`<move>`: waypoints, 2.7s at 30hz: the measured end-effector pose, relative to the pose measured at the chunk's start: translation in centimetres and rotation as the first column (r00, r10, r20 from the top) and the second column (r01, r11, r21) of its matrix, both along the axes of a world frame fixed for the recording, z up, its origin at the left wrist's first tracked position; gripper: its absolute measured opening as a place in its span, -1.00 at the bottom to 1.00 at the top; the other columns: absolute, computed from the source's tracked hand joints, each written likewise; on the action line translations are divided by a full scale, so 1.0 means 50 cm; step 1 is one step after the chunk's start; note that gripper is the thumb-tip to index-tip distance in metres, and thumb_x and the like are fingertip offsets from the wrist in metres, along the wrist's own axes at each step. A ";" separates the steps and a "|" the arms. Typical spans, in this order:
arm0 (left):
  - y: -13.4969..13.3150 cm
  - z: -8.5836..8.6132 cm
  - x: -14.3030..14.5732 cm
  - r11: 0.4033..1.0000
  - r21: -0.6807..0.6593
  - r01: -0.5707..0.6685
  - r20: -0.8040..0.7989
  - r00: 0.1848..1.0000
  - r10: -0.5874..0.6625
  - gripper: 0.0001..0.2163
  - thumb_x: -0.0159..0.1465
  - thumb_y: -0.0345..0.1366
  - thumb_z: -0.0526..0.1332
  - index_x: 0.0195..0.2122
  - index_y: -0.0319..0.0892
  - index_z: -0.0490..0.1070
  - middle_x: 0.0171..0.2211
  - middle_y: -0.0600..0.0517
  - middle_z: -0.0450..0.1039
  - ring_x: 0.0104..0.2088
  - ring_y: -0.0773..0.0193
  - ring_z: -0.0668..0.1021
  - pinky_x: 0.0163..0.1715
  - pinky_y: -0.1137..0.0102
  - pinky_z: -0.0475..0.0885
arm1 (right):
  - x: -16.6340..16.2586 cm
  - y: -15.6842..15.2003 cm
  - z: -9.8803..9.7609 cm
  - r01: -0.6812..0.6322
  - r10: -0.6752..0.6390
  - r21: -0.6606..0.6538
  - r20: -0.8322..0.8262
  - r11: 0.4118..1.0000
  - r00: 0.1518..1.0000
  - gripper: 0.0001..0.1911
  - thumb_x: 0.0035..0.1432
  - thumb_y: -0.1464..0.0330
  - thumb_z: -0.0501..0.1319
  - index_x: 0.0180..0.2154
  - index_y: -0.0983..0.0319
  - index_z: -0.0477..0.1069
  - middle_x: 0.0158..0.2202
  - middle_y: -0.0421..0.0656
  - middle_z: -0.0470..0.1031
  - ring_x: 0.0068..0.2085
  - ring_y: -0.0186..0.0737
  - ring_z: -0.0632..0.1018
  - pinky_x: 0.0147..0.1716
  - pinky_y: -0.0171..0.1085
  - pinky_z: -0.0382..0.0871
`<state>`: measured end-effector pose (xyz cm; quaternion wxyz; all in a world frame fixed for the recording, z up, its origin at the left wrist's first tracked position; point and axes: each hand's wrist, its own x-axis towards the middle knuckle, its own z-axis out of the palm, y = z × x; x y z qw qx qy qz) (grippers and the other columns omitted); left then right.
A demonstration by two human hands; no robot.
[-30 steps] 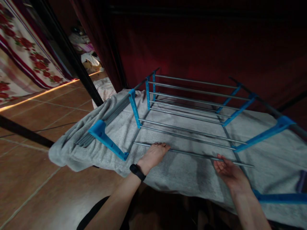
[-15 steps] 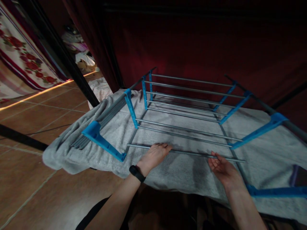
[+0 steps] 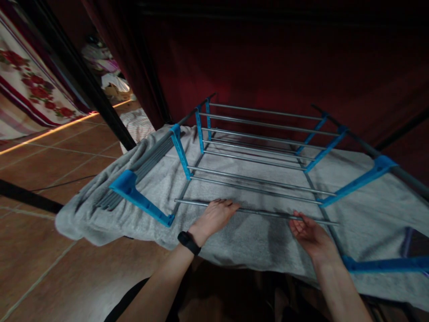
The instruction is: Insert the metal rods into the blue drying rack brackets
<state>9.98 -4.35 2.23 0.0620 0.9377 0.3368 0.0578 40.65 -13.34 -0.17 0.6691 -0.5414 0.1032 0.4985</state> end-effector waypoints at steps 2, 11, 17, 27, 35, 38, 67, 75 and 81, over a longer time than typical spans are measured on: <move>0.002 -0.005 -0.002 1.000 -0.008 -0.011 0.015 1.000 0.011 -0.77 0.48 -0.30 0.05 0.04 -0.07 0.45 -0.10 0.00 0.58 -0.14 0.21 0.61 -0.05 0.31 0.42 | 0.001 0.000 0.003 0.009 -0.009 -0.010 -0.002 1.000 1.000 -0.77 0.30 0.58 0.09 -0.34 0.24 0.44 -0.38 -0.25 0.57 -0.41 -0.40 0.60 -0.40 -0.37 0.61; 0.002 -0.005 -0.004 0.999 -0.034 -0.037 0.015 0.999 0.037 -0.73 0.49 -0.30 -0.01 0.03 -0.12 0.46 -0.12 -0.04 0.59 -0.15 0.18 0.62 -0.04 0.28 0.44 | 0.016 0.002 0.013 0.040 -0.040 -0.049 -0.004 0.998 0.999 -0.79 0.30 0.57 0.12 -0.35 0.22 0.42 -0.36 -0.25 0.56 -0.36 -0.40 0.61 -0.37 -0.37 0.61; 0.004 -0.007 -0.009 0.997 -0.060 -0.054 0.031 0.998 0.056 -0.73 0.49 -0.28 -0.01 0.03 -0.10 0.46 -0.10 -0.04 0.59 -0.12 0.16 0.62 -0.02 0.26 0.44 | 0.029 0.003 0.013 0.058 -0.059 -0.063 0.000 0.996 0.998 -0.78 0.30 0.57 0.10 -0.32 0.20 0.43 -0.38 -0.26 0.54 -0.38 -0.40 0.60 -0.39 -0.39 0.60; 0.001 0.004 -0.013 0.995 -0.095 -0.040 0.028 0.999 0.043 -0.79 0.45 -0.33 0.09 0.06 -0.09 0.39 -0.06 0.00 0.56 -0.06 0.17 0.59 -0.05 0.31 0.43 | 0.023 0.004 0.009 0.052 -0.053 -0.049 -0.008 0.997 0.999 -0.80 0.29 0.57 0.12 -0.30 0.21 0.43 -0.38 -0.27 0.55 -0.38 -0.42 0.60 -0.37 -0.39 0.60; 0.004 0.015 -0.014 0.997 -0.075 -0.019 0.058 0.998 0.023 -0.80 0.48 -0.26 0.05 0.00 -0.09 0.43 -0.11 0.00 0.54 -0.15 0.20 0.59 -0.11 0.34 0.43 | 0.042 -0.002 0.019 0.071 -0.071 -0.049 -0.014 0.996 0.997 -0.74 0.26 0.59 0.04 -0.32 0.23 0.44 -0.32 -0.23 0.56 -0.36 -0.38 0.60 -0.41 -0.34 0.61; 0.006 0.014 -0.017 0.997 -0.073 -0.023 0.051 0.998 0.027 -0.77 0.49 -0.25 0.03 -0.01 -0.11 0.45 -0.14 -0.01 0.54 -0.18 0.20 0.59 -0.10 0.32 0.44 | 0.051 -0.006 0.023 0.081 -0.081 -0.045 -0.001 0.996 0.997 -0.72 0.26 0.58 0.02 -0.32 0.22 0.45 -0.29 -0.21 0.56 -0.34 -0.37 0.61 -0.40 -0.32 0.63; 0.024 0.006 -0.041 0.994 -0.078 -0.080 0.099 0.991 0.087 -0.79 0.48 -0.24 0.05 -0.05 -0.12 0.46 -0.13 -0.03 0.54 -0.15 0.19 0.59 -0.02 0.29 0.43 | 0.133 -0.026 -0.004 0.131 -0.125 -0.058 0.098 0.990 0.987 -0.68 0.18 0.58 -0.01 -0.35 0.15 0.45 -0.25 -0.20 0.56 -0.33 -0.33 0.62 -0.42 -0.32 0.61; 0.022 0.017 -0.044 0.988 -0.134 -0.082 0.128 0.987 0.099 -0.82 0.43 -0.28 0.15 0.03 -0.08 0.40 -0.08 0.01 0.55 -0.09 0.17 0.59 -0.06 0.33 0.43 | 0.141 -0.021 -0.020 0.133 -0.127 -0.037 0.133 0.990 0.983 -0.65 0.16 0.60 0.05 -0.37 0.06 0.45 -0.26 -0.22 0.57 -0.37 -0.35 0.61 -0.39 -0.40 0.61; 0.023 0.020 -0.047 0.986 -0.131 -0.104 0.117 0.986 0.119 -0.85 0.42 -0.36 0.14 -0.01 -0.08 0.37 -0.11 0.03 0.54 -0.09 0.18 0.58 -0.08 0.34 0.41 | 0.145 -0.023 -0.019 0.189 -0.186 -0.029 0.085 0.981 0.979 -0.70 0.24 0.55 0.07 -0.32 0.08 0.47 -0.36 -0.22 0.53 -0.45 -0.33 0.58 -0.51 -0.38 0.59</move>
